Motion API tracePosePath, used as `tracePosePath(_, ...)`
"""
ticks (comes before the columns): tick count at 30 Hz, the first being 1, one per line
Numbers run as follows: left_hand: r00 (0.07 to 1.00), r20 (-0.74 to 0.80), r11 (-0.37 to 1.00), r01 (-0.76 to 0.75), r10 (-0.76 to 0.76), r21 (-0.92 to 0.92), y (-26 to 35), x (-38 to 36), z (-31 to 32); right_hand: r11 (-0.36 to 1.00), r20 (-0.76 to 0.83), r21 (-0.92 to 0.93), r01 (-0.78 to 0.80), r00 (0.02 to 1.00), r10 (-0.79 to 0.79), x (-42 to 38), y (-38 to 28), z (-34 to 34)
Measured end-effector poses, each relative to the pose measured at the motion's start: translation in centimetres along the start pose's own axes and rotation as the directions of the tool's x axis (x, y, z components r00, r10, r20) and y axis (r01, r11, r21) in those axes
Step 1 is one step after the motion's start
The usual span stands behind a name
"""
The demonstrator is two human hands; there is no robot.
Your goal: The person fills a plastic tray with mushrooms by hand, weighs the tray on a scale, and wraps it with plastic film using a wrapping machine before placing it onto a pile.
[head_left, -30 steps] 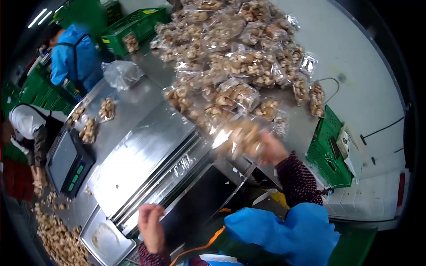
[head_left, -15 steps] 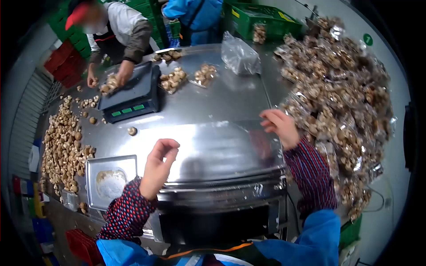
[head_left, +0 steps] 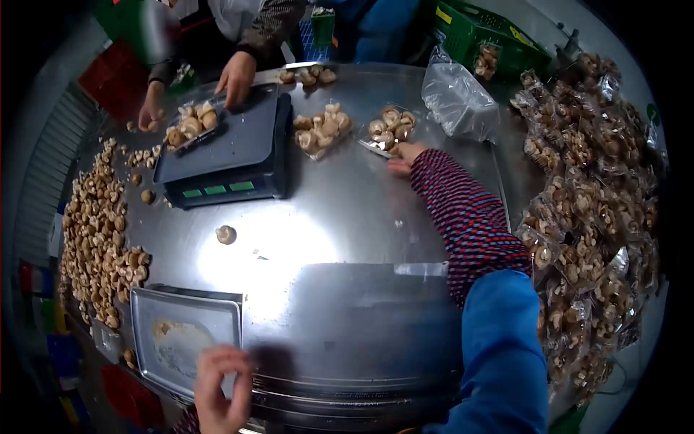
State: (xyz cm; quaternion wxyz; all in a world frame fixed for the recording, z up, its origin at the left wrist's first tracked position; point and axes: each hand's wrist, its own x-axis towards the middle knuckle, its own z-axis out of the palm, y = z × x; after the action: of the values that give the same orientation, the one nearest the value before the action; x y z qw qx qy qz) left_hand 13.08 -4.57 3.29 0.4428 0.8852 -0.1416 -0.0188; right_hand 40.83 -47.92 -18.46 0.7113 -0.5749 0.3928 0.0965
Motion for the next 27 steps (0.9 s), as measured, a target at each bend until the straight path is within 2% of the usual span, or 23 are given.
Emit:
tracePosePath(1,0.999,0.019,0.999,-0.049,0.049,-0.004,-1.0,1.4,-0.5,0.902,0.159,-0.271,0.336,0.94,-0.302,1.9,0.5,-4.0)
tracePosePath(2,0.985,0.039,0.983,-0.17,0.168,0.065,-1.0,3.5,-0.6,0.921,0.079,-0.25,0.298,0.954,-0.288,-2.0,-0.7,-5.3)
tracePosePath(3,0.987,0.059,0.987,-0.152,0.149,0.044,-1.2,5.4,-0.4,0.939,0.0,-0.222,0.265,0.962,-0.271,-6.3,-2.1,-6.3)
tracePosePath(4,0.989,0.105,0.994,-0.098,0.102,-0.042,-1.3,7.6,0.0,0.807,0.052,-0.504,0.307,0.944,-0.327,-9.2,-3.5,-9.9)
tracePosePath(5,0.976,0.12,0.982,-0.171,0.18,-0.081,-2.8,10.0,0.8,0.677,0.134,-0.656,0.333,0.934,-0.33,-13.1,-5.1,-13.3)
tracePosePath(6,0.976,0.198,0.963,-0.036,0.091,-0.268,-3.6,12.6,1.8,0.556,0.228,-0.752,0.353,0.932,-0.282,-16.9,-7.0,-17.2)
tracePosePath(7,0.955,0.297,0.91,0.107,0.018,-0.4,-3.8,15.0,2.7,0.244,0.292,-0.885,0.396,0.882,-0.371,-19.7,-8.7,-21.5)
tracePosePath(8,0.939,0.344,0.844,0.198,-0.017,-0.498,-4.1,17.2,3.8,0.161,0.236,-0.934,0.32,0.886,-0.399,-22.8,-10.5,-25.6)
tracePosePath(9,0.905,0.41,0.843,0.304,-0.11,-0.443,-4.2,19.4,4.7,0.171,0.093,-0.971,0.168,0.922,-0.377,-27.1,-12.8,-28.1)
tracePosePath(10,0.876,0.443,0.818,0.393,-0.193,-0.42,-4.5,21.2,5.9,0.403,-0.158,-0.915,-0.03,0.945,-0.287,-31.6,-14.9,-28.5)
tracePosePath(12,0.852,0.456,0.811,0.448,-0.258,-0.376,-5.6,24.5,8.7,0.545,-0.306,-0.837,-0.054,0.872,-0.383,-35.7,-17.9,-33.7)
tracePosePath(14,0.834,0.441,0.799,0.497,-0.332,-0.338,-7.1,27.4,11.6,0.73,-0.513,-0.677,0.093,0.651,-0.559,-36.0,-18.5,-37.6)
tracePosePath(15,0.814,0.444,0.766,0.541,-0.374,-0.348,-7.8,28.8,13.0,0.75,-0.553,-0.647,0.139,0.592,-0.587,-35.9,-18.1,-36.5)
tracePosePath(17,0.794,0.378,0.705,0.602,-0.476,-0.376,-8.9,31.0,15.3,0.762,-0.549,-0.635,0.129,0.618,-0.563,-31.5,-17.9,-39.0)
tracePosePath(20,0.745,0.277,0.634,0.664,-0.607,-0.397,-13.5,35.4,18.7,0.651,-0.31,-0.733,0.196,0.757,-0.576,-23.4,-11.7,-27.3)
tracePosePath(21,0.744,0.238,0.627,0.659,-0.624,-0.416,-13.8,36.0,19.0,0.528,-0.097,-0.801,0.283,0.809,-0.58,-20.0,-9.8,-24.7)
tracePosePath(22,0.743,0.197,0.624,0.651,-0.64,-0.432,-13.8,36.5,19.4,0.469,0.03,-0.786,0.402,0.783,-0.621,-18.1,-7.4,-19.8)
tracePosePath(23,0.741,0.205,0.632,0.659,-0.64,-0.408,-13.9,37.2,19.7,0.423,0.164,-0.766,0.484,0.783,-0.599,-16.0,-5.4,-16.3)
tracePosePath(24,0.735,0.218,0.638,0.67,-0.642,-0.379,-14.4,37.8,19.9,0.247,0.287,-0.814,0.525,0.735,-0.614,-14.6,-3.2,-12.9)
tracePosePath(26,0.727,0.218,0.662,0.684,-0.651,-0.306,-15.5,38.6,20.5,0.191,0.432,-0.737,0.648,0.669,-0.604,-14.5,0.1,-7.1)
tracePosePath(27,0.769,0.138,0.693,0.626,-0.624,-0.358,-16.0,38.7,21.2,0.134,0.483,-0.735,0.664,0.653,-0.583,-14.2,1.3,-5.8)
